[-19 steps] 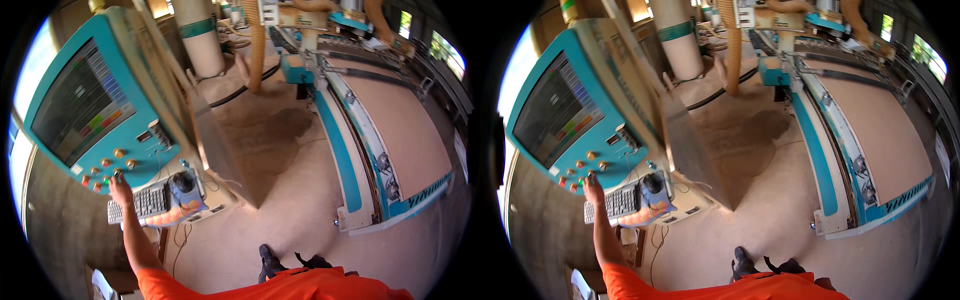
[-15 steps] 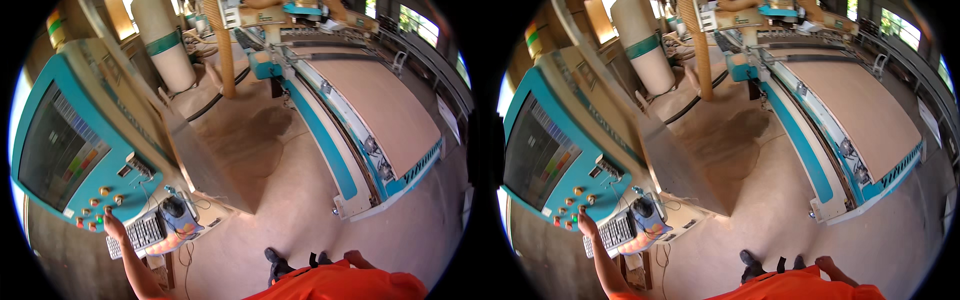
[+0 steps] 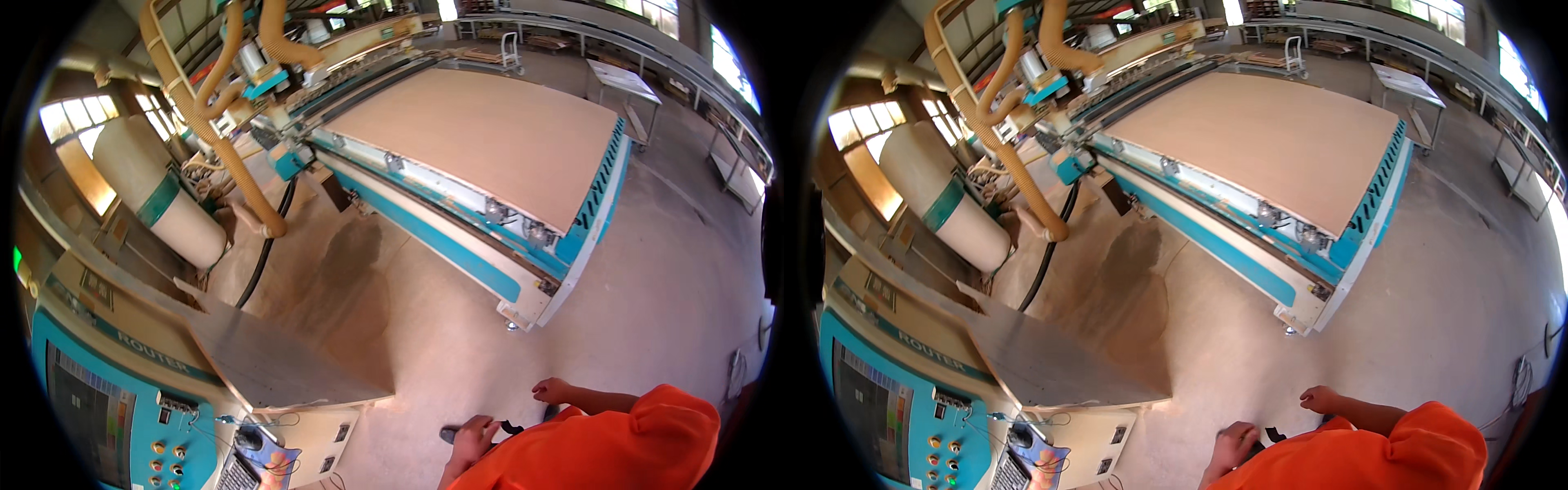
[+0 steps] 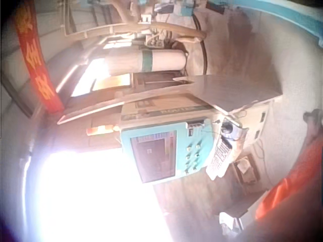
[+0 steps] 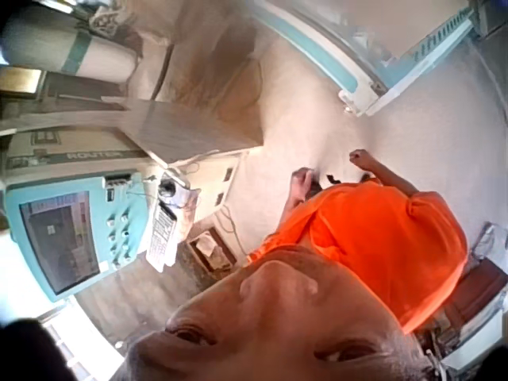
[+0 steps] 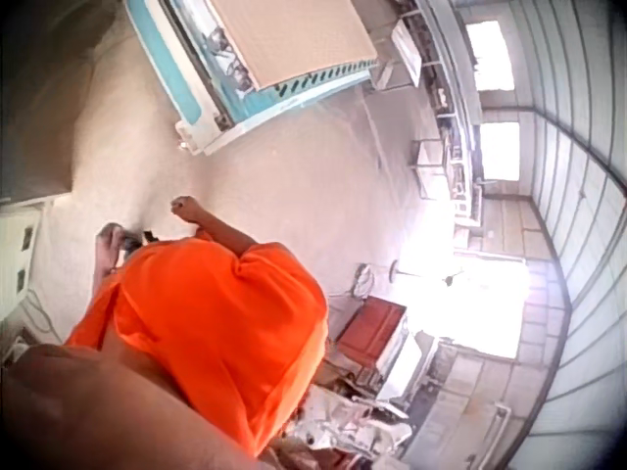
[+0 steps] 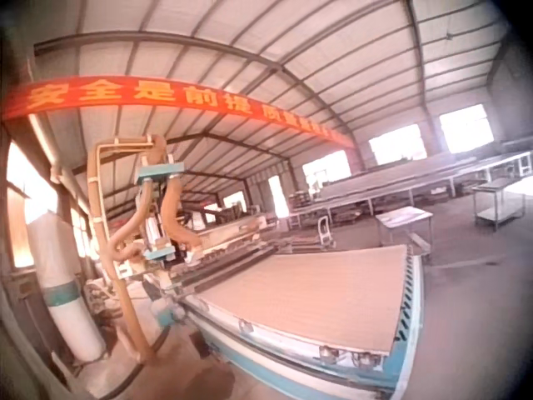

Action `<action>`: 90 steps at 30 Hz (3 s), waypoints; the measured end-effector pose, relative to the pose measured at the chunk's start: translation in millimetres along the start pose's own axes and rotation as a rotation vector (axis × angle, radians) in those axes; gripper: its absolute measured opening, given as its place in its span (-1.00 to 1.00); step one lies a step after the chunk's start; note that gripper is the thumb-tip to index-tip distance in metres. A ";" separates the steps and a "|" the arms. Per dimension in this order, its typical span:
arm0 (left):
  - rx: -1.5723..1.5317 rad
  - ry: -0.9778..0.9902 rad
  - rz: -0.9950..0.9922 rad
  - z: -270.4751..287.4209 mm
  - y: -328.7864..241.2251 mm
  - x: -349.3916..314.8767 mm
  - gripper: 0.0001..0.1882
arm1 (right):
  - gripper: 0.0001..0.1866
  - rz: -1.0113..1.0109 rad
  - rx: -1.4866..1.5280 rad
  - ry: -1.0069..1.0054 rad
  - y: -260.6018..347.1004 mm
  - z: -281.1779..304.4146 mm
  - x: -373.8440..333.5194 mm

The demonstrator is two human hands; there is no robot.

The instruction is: The person uses a computer to manage task data, peels individual adhesive labels from a backing sheet, and applies them to specific locations on large wood panels arranged on a CNC machine bed. The person then lifts and transfers the labeled panels one by one from the machine to an adjacent table.

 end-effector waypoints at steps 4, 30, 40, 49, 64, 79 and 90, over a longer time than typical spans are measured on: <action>0.152 0.100 -0.136 -33.9 -34.3 75.3 -0.79 | -0.54 -0.075 0.079 -0.052 -99.1 14.6 -5.9; -0.164 0.873 -1.131 -703.6 -350.2 346.8 -0.71 | -0.79 -0.065 2.160 -1.052 -504.4 491.9 -8.7; -0.115 1.084 -1.274 -900.2 -414.7 457.2 -0.57 | -0.90 -0.122 2.565 -1.446 -687.2 632.2 -5.3; 0.038 1.074 -1.049 -1062.3 -482.9 647.7 -0.56 | -0.90 -0.190 2.514 -1.242 -810.5 861.8 99.6; 0.004 0.737 -1.155 -1258.8 -612.0 1020.8 -0.52 | -0.89 -0.310 2.286 -1.268 -941.6 1265.3 229.7; 0.187 0.348 -0.957 -1395.1 -665.5 1436.3 -0.56 | -0.88 -0.293 2.272 -1.064 -955.7 1675.0 487.0; 0.213 0.135 -0.973 -1436.9 -718.1 1716.1 -0.59 | -0.80 -0.199 1.972 -0.919 -939.5 1926.4 637.2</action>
Point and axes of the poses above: each hand's wrist, its own x-axis towards the middle knuckle, its own z-axis out of the back of the hand, y = z × x, the point moved 5 cm from there along x, towards the middle knuckle, and after that the axes turned 3 degrees about -z, right-handed, at the moved point
